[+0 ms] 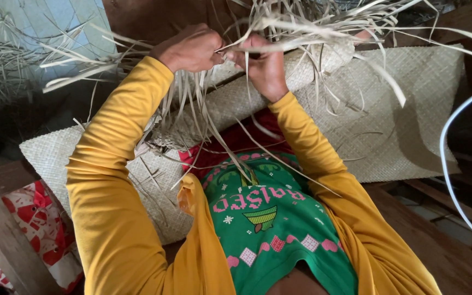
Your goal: The person weaves a mat by hand, repeatedly pulling and interlacing dried plant fibers into the existing weave. They adjust the fibers and press them into place while lying down with the mat on their lap.
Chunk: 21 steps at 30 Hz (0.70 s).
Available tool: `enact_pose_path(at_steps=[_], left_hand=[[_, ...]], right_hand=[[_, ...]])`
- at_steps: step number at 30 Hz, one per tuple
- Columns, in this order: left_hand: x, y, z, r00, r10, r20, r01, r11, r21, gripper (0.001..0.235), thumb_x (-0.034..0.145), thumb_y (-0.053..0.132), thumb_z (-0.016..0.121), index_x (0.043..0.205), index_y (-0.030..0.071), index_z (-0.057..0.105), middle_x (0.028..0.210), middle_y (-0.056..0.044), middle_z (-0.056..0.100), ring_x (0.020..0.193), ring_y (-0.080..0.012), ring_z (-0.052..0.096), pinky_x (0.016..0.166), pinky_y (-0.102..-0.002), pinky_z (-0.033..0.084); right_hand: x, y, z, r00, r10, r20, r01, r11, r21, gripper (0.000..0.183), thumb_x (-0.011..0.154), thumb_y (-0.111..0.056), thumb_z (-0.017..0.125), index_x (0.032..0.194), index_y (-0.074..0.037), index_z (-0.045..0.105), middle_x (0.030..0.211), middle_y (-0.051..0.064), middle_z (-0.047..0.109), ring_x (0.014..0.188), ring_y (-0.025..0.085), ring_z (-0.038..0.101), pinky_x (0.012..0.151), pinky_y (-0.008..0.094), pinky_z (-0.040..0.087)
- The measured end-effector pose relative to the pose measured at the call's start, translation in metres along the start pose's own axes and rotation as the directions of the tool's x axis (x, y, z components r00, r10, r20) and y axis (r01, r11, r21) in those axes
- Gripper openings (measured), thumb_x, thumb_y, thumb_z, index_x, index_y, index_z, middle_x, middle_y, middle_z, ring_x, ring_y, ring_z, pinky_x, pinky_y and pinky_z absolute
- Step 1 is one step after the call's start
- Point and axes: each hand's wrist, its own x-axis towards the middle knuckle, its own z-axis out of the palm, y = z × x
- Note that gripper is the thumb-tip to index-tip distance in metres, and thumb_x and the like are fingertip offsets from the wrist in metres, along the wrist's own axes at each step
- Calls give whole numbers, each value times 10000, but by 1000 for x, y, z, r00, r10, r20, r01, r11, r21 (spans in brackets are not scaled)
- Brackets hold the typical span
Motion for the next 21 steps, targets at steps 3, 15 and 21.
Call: enact_pose_path(at_steps=[3, 15, 21], left_hand=[[-4, 3, -2, 999, 38, 24, -37, 998, -49, 170, 1035, 93, 647, 894, 7, 690, 708, -127, 669, 537, -234, 622, 603, -422, 583], [12, 2, 2, 1000, -22, -3, 22, 1000, -6, 290, 926, 148, 725, 694, 59, 575, 608, -90, 564, 536, -234, 537, 533, -422, 415], [11, 5, -12, 989, -109, 101, 122, 984, -130, 161, 885, 70, 604, 742, 25, 544, 694, -117, 576, 578, -227, 541, 481, -377, 423]], right_hand=[[-24, 13, -4, 977, 136, 163, -188, 912, 365, 252, 1049, -180, 565, 881, -47, 699, 974, 147, 719, 918, 285, 691, 942, 443, 586], [-44, 33, -2, 857, -100, 505, 349, 835, -426, 358, 870, 89, 695, 1164, -104, 757, 1051, 109, 774, 774, 219, 748, 777, 349, 635], [-37, 47, -7, 936, 7, 353, -18, 999, 28, 435, 1087, -236, 515, 1337, 119, 477, 1296, 308, 598, 1099, 384, 715, 874, 384, 678]])
